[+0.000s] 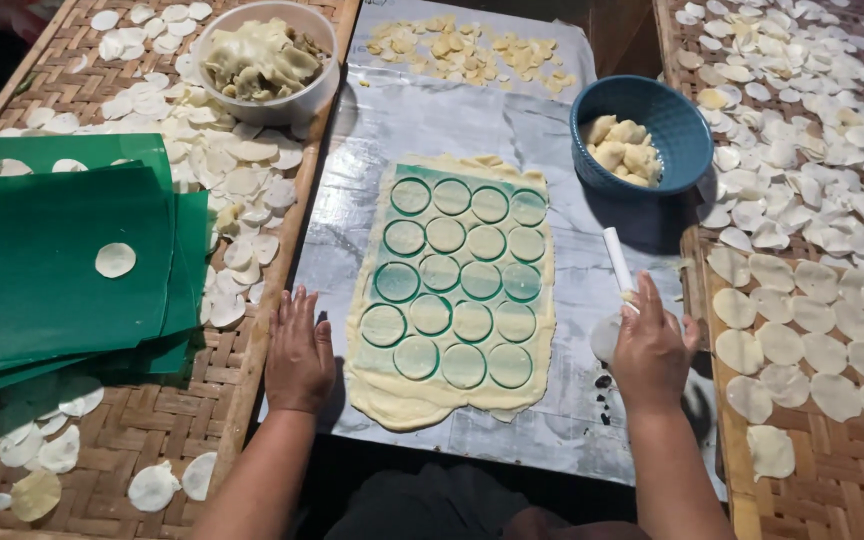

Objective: Cutting circular shapes from a sheet of dough and placing them on a drying rack

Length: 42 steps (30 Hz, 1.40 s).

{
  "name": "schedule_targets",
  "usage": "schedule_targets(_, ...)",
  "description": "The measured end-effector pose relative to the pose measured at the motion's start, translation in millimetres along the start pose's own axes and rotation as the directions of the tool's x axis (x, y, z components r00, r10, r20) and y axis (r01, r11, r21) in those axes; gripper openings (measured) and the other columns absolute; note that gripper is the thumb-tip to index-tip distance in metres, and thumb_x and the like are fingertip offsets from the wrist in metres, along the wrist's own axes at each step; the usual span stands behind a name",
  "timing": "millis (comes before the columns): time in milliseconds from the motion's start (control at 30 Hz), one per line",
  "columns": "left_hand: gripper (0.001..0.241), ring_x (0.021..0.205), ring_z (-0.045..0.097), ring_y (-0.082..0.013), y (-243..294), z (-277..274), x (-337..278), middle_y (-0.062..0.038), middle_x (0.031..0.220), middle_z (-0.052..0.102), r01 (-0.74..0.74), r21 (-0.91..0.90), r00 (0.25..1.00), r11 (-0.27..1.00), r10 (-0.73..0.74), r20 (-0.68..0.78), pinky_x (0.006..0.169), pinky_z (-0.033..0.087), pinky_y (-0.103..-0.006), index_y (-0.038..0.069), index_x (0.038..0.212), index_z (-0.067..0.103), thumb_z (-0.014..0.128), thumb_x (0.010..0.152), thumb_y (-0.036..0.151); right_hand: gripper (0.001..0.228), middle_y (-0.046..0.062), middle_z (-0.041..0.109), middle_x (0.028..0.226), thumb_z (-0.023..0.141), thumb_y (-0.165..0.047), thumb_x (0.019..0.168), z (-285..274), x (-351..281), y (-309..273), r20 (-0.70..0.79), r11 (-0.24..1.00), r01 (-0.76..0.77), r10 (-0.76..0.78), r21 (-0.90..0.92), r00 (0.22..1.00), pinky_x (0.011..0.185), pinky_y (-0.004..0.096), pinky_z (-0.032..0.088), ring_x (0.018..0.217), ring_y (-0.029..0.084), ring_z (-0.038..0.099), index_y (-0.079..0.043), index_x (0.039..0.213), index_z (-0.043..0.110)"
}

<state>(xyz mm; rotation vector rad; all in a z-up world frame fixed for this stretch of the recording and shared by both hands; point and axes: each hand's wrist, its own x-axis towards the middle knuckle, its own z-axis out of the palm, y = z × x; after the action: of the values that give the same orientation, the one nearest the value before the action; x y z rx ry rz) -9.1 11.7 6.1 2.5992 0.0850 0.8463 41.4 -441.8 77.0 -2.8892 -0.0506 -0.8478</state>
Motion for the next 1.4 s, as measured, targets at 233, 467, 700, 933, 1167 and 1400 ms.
schedule_targets(233, 0.052, 0.145, 0.046, -0.0398, 0, 2, 1, -0.019, 0.151, 0.056, -0.016, 0.017, 1.0, 1.0, 0.017, -0.017, 0.12, 0.033, -0.0535, 0.006, 0.148, 0.055, 0.039, 0.11, 0.039, 0.027, -0.008, 0.068, 0.116, 0.07, -0.03, 0.101, -23, -20, -13, -0.099, 1.0, 0.003, -0.002, 0.006, 0.995, 0.111, 0.041, 0.039, 0.111, 0.016, 0.066, -0.026, 0.128, 0.069)
schedule_targets(467, 0.052, 0.153, 0.032, -0.0392, 13, -14, 7, -0.02, 0.16, 0.044, 0.063, -0.005, 0.985, 0.998, -0.062, 0.158, 0.125, 0.024, -0.0506, 0.0, 0.149, 0.047, 0.041, 0.106, 0.028, 0.025, 0.007, 0.063, 0.111, 0.071, -0.007, 0.091, -56, -65, -73, 0.031, 0.943, 0.042, -0.055, 0.33, 0.998, 0.093, 0.039, 0.05, 0.09, 0.021, 0.061, -0.006, 0.116, 0.072)
schedule_targets(700, 0.054, 0.155, 0.028, -0.0378, 16, -17, 7, -0.018, 0.162, 0.041, 0.078, 0.017, 0.978, 0.997, -0.08, 0.19, 0.125, 0.021, -0.0511, 0.002, 0.151, 0.045, 0.04, 0.106, 0.031, 0.022, -0.002, 0.068, 0.083, 0.071, -0.025, 0.089, -63, -82, -104, 0.243, 0.866, 0.074, -0.219, 0.494, 0.945, 0.09, 0.036, 0.046, 0.075, 0.017, 0.063, -0.012, 0.107, 0.072)
schedule_targets(933, 0.054, 0.155, 0.029, -0.0377, 10, -17, 4, -0.018, 0.162, 0.043, 0.023, -0.023, 0.987, 0.999, -0.019, 0.163, 0.125, 0.022, -0.0522, 0.003, 0.151, 0.046, 0.041, 0.106, 0.032, 0.031, 0.008, 0.055, 0.119, 0.081, -0.034, 0.08, -37, -102, -120, 0.177, 0.868, 0.158, -0.269, 0.471, 0.947, 0.091, 0.04, 0.044, 0.094, 0.025, 0.057, -0.02, 0.107, 0.077)
schedule_targets(1167, 0.049, 0.153, 0.033, -0.0397, 15, -23, 8, -0.019, 0.158, 0.047, 0.018, -0.092, 0.992, 0.996, -0.006, 0.125, 0.125, 0.024, -0.0512, 0.001, 0.148, 0.048, 0.046, 0.105, 0.025, 0.026, 0.007, 0.055, 0.119, 0.079, -0.026, 0.08, -34, -98, -134, 0.148, 0.904, 0.211, -0.281, 0.371, 0.948, 0.102, 0.044, 0.038, 0.089, 0.021, 0.058, -0.016, 0.104, 0.073)
schedule_targets(1400, 0.049, 0.152, 0.034, -0.042, 10, -19, 10, -0.019, 0.158, 0.048, 0.022, -0.154, 0.993, 0.988, -0.004, 0.119, 0.124, 0.025, -0.0526, 0.002, 0.148, 0.048, 0.046, 0.104, 0.023, 0.025, 0.005, 0.064, 0.105, 0.072, -0.04, 0.087, -33, -98, -135, 0.152, 0.917, 0.096, -0.166, 0.386, 0.974, 0.099, 0.044, 0.037, 0.096, 0.023, 0.058, -0.015, 0.084, 0.073)
